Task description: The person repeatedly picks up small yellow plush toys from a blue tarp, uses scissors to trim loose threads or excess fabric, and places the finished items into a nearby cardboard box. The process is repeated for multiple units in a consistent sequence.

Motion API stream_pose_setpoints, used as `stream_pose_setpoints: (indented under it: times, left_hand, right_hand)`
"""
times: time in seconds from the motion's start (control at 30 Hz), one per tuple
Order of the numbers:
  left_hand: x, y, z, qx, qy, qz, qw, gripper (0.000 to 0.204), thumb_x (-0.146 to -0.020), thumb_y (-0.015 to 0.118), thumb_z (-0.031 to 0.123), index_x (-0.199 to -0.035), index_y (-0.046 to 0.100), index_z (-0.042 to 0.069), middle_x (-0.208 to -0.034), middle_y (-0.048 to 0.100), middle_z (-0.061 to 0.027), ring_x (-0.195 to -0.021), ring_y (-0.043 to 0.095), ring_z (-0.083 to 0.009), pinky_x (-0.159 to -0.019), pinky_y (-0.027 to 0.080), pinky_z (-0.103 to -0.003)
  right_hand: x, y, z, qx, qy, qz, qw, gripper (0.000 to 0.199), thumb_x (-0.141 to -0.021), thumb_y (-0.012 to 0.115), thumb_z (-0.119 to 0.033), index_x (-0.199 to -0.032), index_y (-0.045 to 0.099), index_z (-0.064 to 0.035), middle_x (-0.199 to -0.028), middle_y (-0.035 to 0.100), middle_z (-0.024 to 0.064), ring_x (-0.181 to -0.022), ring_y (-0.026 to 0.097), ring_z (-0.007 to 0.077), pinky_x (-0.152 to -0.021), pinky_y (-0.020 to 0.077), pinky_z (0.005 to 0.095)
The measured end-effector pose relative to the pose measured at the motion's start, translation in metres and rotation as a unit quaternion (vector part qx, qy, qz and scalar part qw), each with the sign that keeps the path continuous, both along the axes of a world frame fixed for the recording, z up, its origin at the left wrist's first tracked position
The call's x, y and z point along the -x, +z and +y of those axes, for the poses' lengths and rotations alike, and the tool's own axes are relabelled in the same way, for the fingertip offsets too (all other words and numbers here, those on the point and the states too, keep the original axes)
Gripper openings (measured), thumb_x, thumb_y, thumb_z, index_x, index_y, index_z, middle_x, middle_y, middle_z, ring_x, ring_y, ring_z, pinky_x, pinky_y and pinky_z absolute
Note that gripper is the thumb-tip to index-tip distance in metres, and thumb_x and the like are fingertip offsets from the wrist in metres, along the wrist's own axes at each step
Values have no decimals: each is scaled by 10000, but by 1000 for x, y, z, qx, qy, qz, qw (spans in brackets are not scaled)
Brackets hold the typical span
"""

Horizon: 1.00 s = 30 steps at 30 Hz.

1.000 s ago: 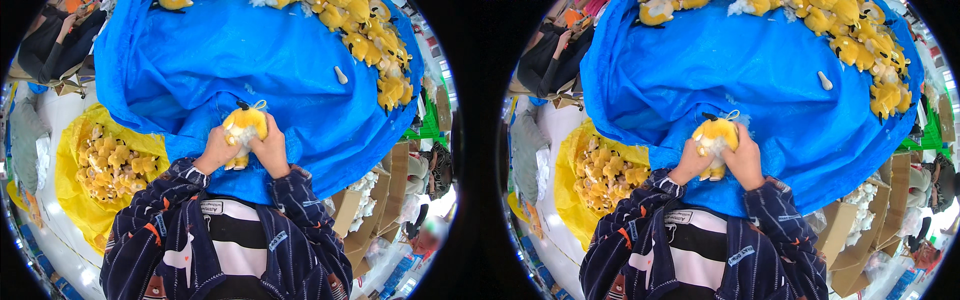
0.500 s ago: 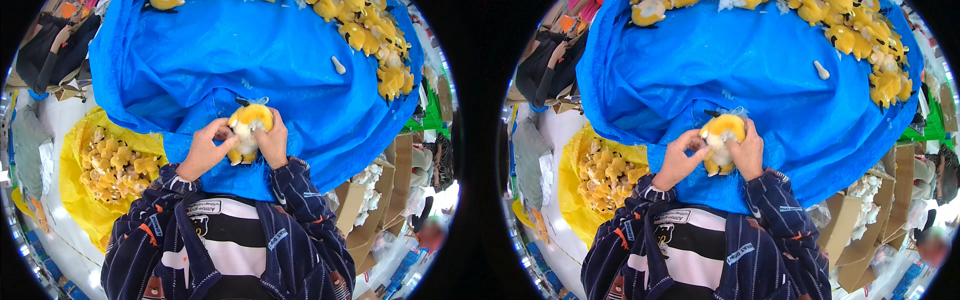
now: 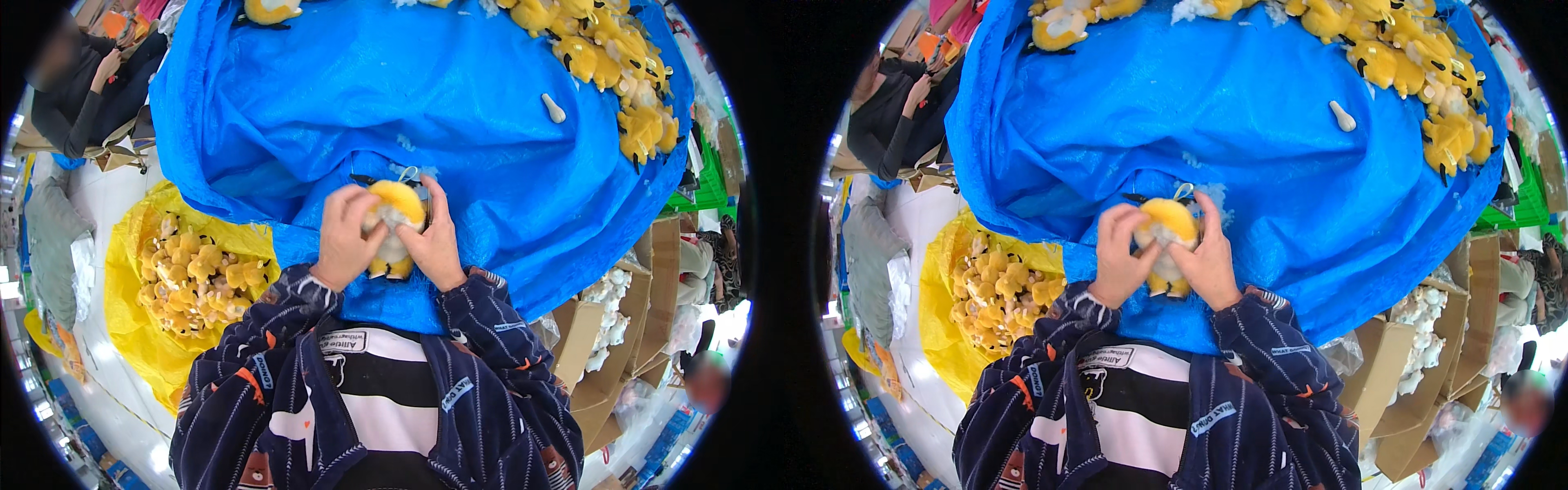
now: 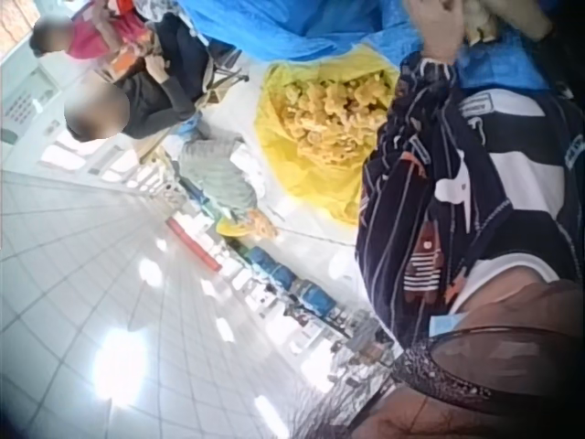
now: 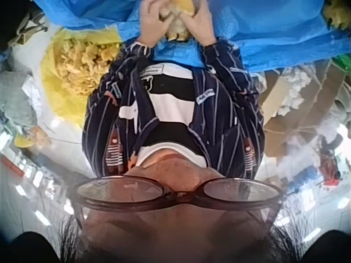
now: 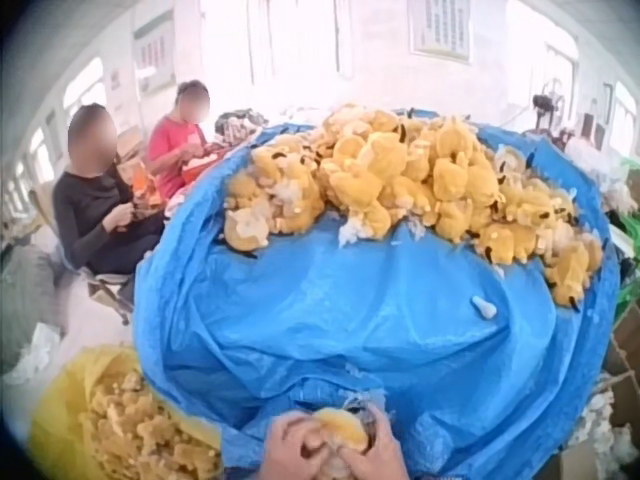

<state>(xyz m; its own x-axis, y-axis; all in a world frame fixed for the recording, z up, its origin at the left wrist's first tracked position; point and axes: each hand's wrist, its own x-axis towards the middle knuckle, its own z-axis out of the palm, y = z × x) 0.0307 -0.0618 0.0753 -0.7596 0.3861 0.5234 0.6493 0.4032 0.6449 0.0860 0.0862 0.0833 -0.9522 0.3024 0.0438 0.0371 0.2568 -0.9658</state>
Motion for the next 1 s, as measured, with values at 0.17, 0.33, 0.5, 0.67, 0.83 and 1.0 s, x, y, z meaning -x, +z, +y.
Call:
stream_pose_setpoints:
  times: [0.17, 0.33, 0.5, 0.67, 0.83, 1.0]
  left_hand:
    - [8, 7, -1, 8, 44, -202, 978, 594, -590, 724, 37, -1133, 484, 31, -1075, 537, -182, -1019, 515, -347, -880, 425, -385]
    - [13, -7, 2, 40, 11, -165, 985, 449, -620, 635, -45, -1038, 520, 71, -1021, 576, -135, -909, 560, -373, -768, 462, -413]
    - [6, -9, 8, 74, -39, -99, 992, 555, -642, 666, -34, -1152, 480, 79, -1020, 573, -128, -894, 591, -333, -764, 479, -371]
    - [-5, -5, 0, -151, -119, -329, 924, 750, -751, 700, 38, -1365, 270, 41, -1102, 566, -122, -975, 586, -220, -803, 480, -315]
    - [3, -10, 3, -173, -130, -428, 877, 450, -786, 691, 80, -1186, 503, -6, -1021, 630, -96, -927, 604, -145, -808, 482, -284]
    - [0, -9, 1, -174, -112, -412, 888, 344, -775, 595, -17, -1117, 560, -1, -1001, 642, -81, -919, 611, -145, -809, 485, -287]
  right_hand:
    - [-6, -5, -4, 7, 15, 24, 1000, 768, -721, 651, -89, -1386, 270, -69, -963, 616, 181, -889, 633, 277, -748, 494, 356]
    - [-13, 5, -7, 96, -25, -11, 995, 740, -713, 706, -143, -1350, 344, -41, -967, 625, 166, -891, 639, 268, -765, 498, 347]
    - [-10, -12, 0, -55, -11, -45, 997, 405, -700, 711, -168, -1038, 575, 10, -917, 644, 209, -838, 655, 334, -693, 507, 341]
    - [-7, -24, 7, 36, -68, -25, 997, 323, -681, 679, -90, -964, 572, 21, -864, 648, 180, -820, 657, 282, -695, 501, 331]
    - [-9, -6, 11, 48, 53, -23, 997, 421, -719, 713, -138, -1065, 547, 35, -933, 638, 136, -771, 631, 177, -684, 493, 288]
    - [-6, 26, 32, 150, -1, -78, 986, 448, -816, 703, -217, -1165, 544, 14, -860, 605, 41, -652, 523, 34, -539, 401, 171]
